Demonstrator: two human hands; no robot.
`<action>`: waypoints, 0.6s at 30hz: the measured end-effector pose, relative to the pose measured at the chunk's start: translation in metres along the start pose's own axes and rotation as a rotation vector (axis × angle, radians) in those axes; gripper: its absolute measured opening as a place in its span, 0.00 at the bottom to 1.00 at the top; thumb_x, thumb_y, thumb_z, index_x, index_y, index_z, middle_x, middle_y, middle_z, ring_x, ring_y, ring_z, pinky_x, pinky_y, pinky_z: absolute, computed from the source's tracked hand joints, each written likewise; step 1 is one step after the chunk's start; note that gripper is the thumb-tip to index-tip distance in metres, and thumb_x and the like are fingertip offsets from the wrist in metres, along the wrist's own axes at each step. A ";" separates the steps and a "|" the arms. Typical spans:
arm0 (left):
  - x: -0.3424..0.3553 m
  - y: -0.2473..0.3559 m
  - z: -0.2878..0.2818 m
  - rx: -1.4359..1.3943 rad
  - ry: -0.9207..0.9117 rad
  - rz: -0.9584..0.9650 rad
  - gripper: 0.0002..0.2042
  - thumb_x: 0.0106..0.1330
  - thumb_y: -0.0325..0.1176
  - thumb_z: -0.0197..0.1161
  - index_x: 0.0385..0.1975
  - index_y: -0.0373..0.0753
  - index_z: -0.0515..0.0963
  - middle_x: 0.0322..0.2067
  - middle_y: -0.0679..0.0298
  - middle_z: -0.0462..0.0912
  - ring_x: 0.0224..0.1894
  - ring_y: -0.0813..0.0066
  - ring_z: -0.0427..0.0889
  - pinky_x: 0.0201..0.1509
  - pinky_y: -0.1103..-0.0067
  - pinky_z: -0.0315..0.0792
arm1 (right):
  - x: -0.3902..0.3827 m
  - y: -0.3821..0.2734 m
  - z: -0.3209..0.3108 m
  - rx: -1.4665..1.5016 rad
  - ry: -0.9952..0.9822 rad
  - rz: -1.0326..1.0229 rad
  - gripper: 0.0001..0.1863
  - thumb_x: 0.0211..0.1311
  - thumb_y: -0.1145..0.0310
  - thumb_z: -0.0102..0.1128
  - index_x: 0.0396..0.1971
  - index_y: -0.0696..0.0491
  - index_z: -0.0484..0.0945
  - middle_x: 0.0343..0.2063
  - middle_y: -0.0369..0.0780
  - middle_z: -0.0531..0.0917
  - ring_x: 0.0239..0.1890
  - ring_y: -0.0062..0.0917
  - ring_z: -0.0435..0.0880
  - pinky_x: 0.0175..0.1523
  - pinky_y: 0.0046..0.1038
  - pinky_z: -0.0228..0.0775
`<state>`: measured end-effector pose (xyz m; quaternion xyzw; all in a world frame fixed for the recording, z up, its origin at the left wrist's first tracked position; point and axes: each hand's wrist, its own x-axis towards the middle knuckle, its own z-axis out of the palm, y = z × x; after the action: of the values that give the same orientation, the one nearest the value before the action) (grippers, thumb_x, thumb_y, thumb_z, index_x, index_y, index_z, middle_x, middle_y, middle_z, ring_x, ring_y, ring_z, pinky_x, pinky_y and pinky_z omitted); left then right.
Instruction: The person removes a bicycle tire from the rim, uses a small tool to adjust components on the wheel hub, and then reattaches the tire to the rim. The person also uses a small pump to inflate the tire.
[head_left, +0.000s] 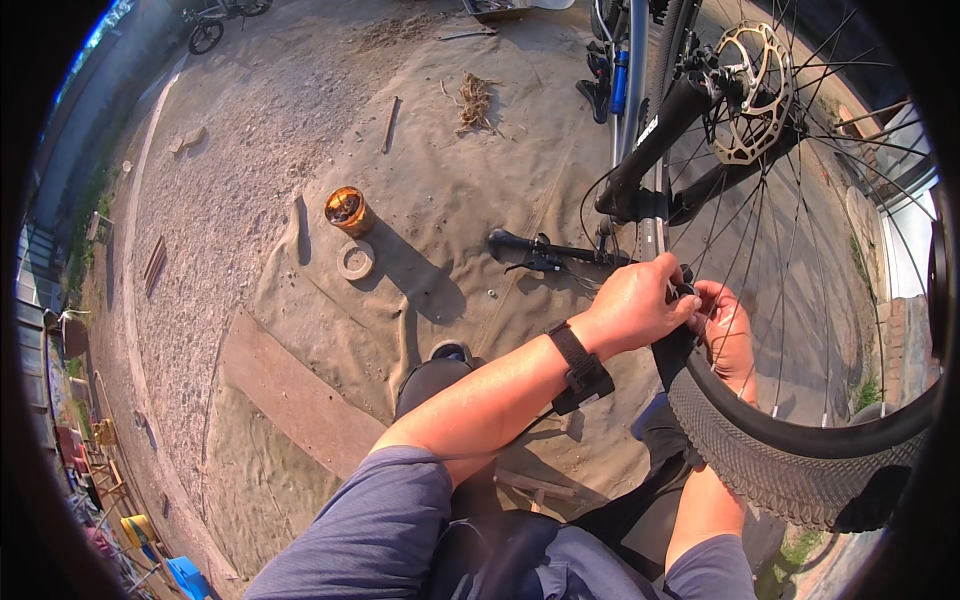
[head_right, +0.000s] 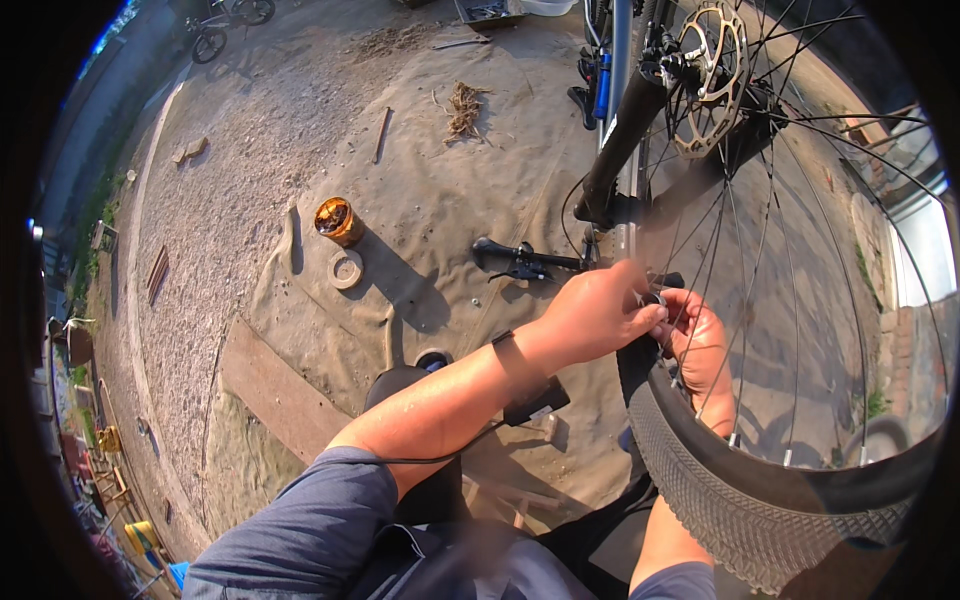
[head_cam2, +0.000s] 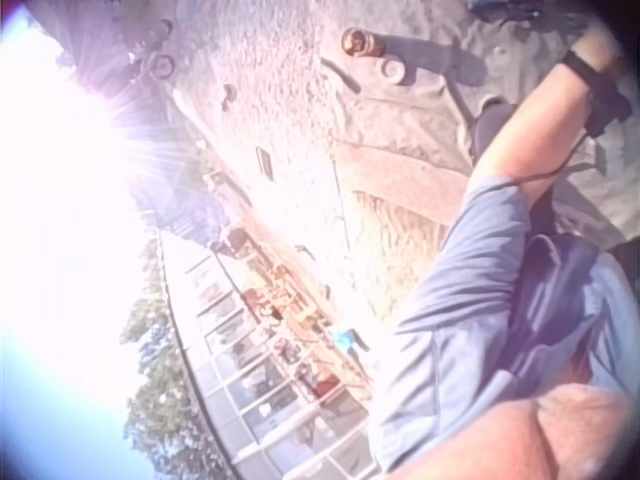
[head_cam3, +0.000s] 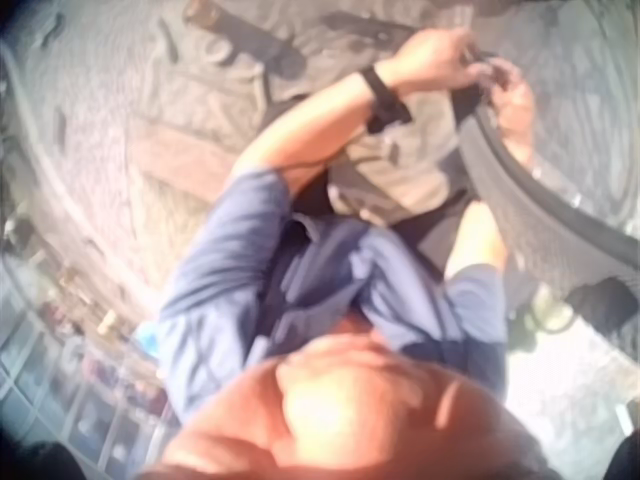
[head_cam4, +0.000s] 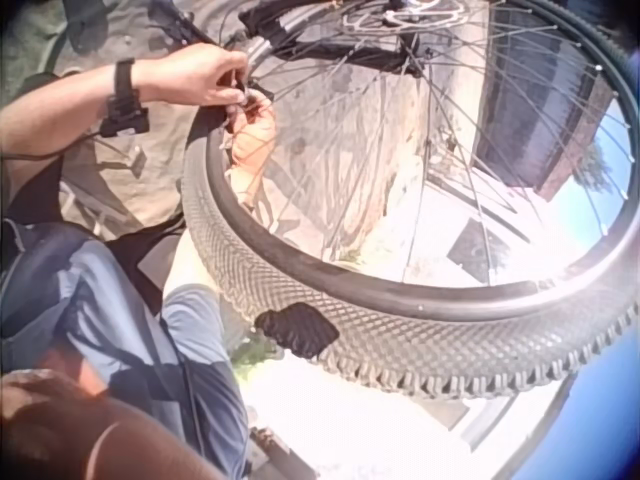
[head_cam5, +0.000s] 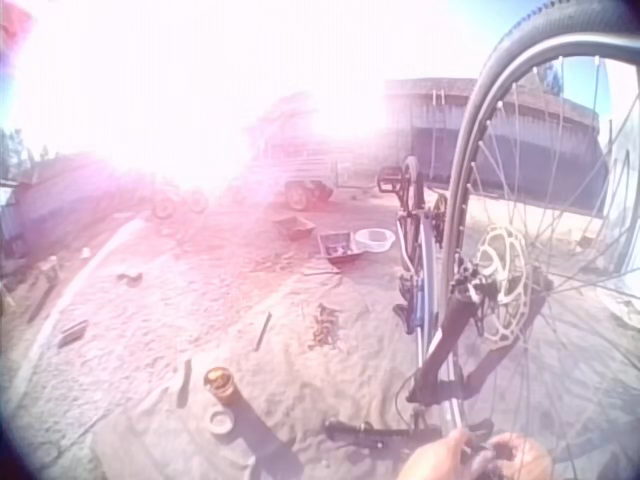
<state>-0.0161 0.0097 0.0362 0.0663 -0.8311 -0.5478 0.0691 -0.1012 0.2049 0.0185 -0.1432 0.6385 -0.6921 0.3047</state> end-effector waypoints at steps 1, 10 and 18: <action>0.000 0.000 0.000 0.000 -0.004 -0.002 0.20 0.68 0.44 0.71 0.46 0.34 0.77 0.32 0.50 0.88 0.38 0.49 0.89 0.43 0.62 0.80 | 0.001 0.000 0.000 0.001 0.004 -0.008 0.22 0.64 0.83 0.70 0.57 0.57 0.79 0.46 0.33 0.85 0.47 0.16 0.84 0.54 0.19 0.78; 0.001 -0.003 0.002 -0.021 -0.001 0.018 0.21 0.68 0.46 0.71 0.48 0.34 0.77 0.33 0.50 0.89 0.39 0.50 0.90 0.44 0.63 0.81 | 0.002 -0.004 0.001 0.119 -0.105 0.077 0.30 0.63 0.83 0.72 0.65 0.61 0.75 0.55 0.40 0.85 0.57 0.24 0.84 0.65 0.27 0.78; 0.002 -0.003 0.000 -0.067 -0.026 0.009 0.19 0.67 0.42 0.70 0.48 0.33 0.79 0.37 0.49 0.90 0.42 0.51 0.91 0.47 0.64 0.82 | 0.001 -0.004 0.001 0.127 -0.125 0.077 0.31 0.62 0.79 0.75 0.66 0.60 0.75 0.55 0.40 0.85 0.58 0.24 0.84 0.66 0.28 0.76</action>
<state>-0.0175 0.0084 0.0339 0.0532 -0.8134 -0.5758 0.0628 -0.1019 0.2037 0.0219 -0.1420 0.5781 -0.7086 0.3789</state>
